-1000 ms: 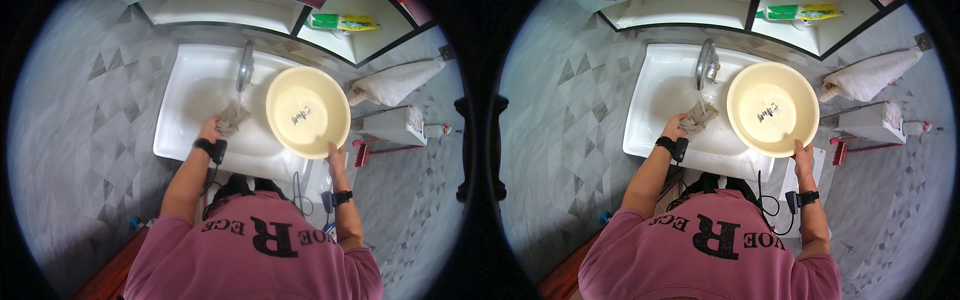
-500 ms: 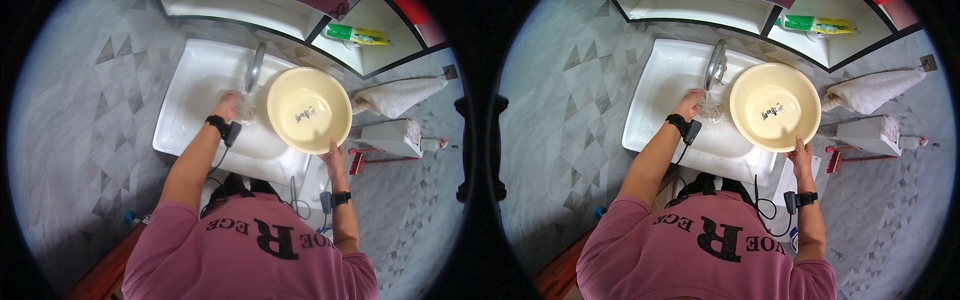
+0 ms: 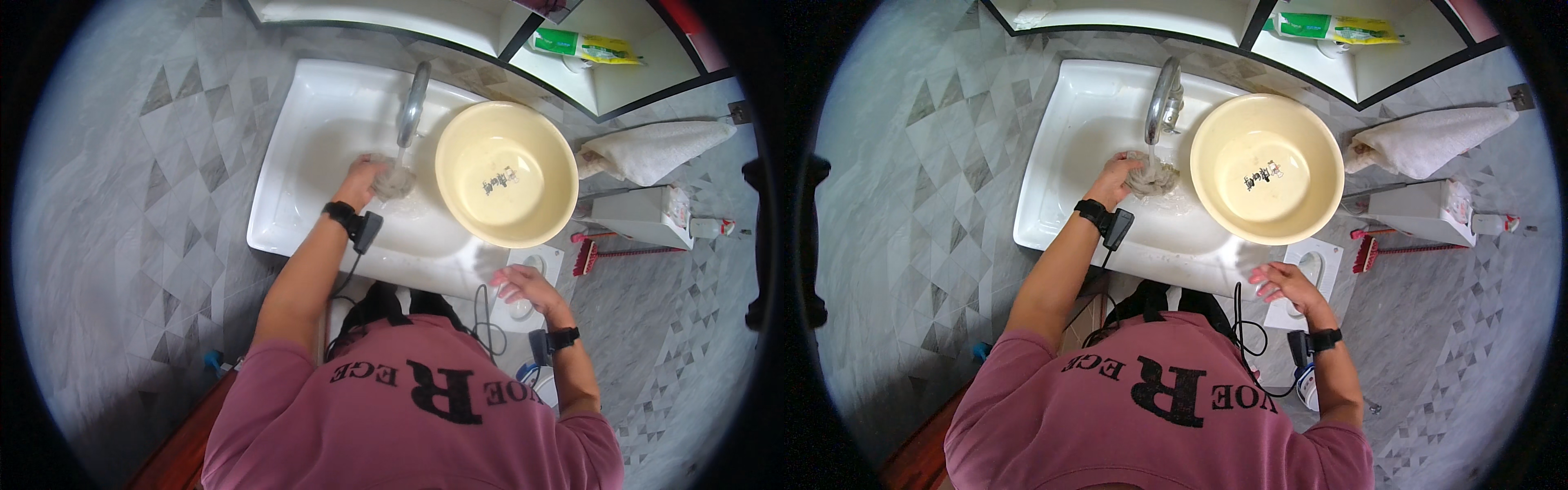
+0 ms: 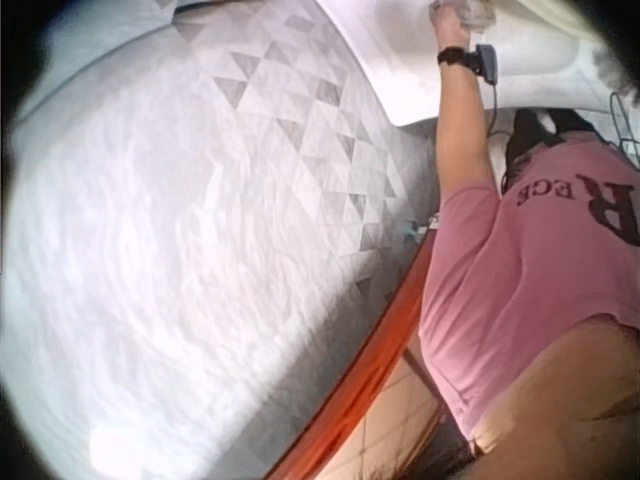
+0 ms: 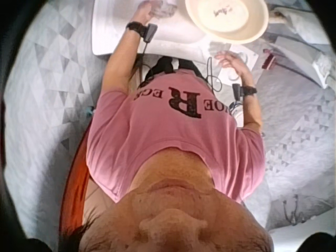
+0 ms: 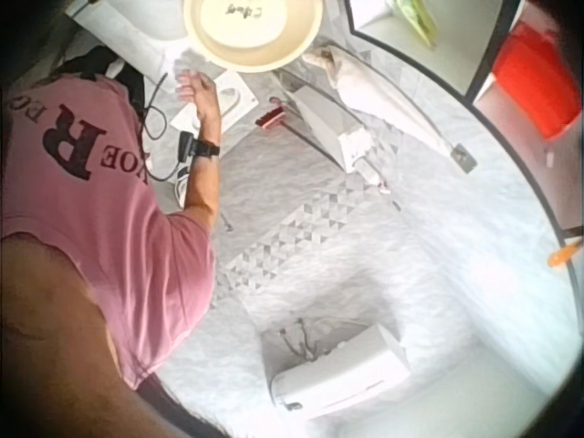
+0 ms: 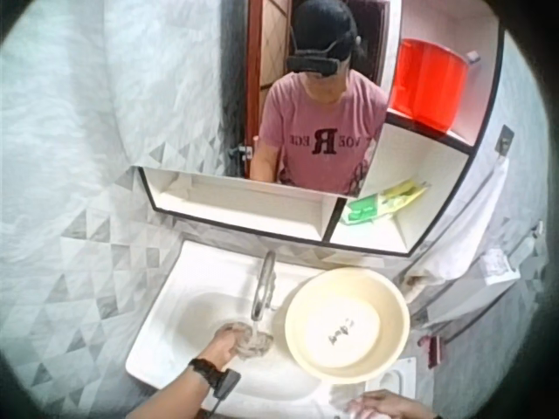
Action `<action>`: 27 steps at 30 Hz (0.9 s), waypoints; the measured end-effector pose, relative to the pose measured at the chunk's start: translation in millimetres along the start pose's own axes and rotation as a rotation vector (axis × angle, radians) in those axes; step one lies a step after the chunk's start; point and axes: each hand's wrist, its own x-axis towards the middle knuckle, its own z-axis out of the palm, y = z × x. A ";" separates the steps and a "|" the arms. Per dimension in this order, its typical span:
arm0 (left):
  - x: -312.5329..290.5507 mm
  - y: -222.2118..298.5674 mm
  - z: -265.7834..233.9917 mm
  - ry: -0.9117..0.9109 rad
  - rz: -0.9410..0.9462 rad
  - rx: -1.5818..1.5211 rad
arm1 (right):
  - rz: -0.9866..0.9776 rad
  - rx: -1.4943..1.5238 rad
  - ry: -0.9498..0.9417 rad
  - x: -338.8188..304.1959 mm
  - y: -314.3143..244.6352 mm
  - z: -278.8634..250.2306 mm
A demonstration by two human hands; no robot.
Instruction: The person washes a small cloth in a yellow basin placed in a bathroom sink. They repeatedly wet, scrub, and rinse the cloth under running water, then wring it out and place it in the sink.
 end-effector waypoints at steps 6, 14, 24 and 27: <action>-10.1 21.9 -10.1 -0.089 0.037 -0.094 | -0.283 -0.008 -0.054 125.9 -9.3 76.8; -22.2 19.4 -23.1 -0.190 -0.118 -0.143 | -0.623 0.072 0.340 309.8 -26.3 168.9; 1.1 40.7 -93.2 0.249 0.010 0.428 | -0.300 -0.438 0.900 346.7 -6.0 124.0; 6.5 25.5 -101.1 0.247 0.016 0.382 | -0.132 -0.583 1.007 340.4 -19.3 131.8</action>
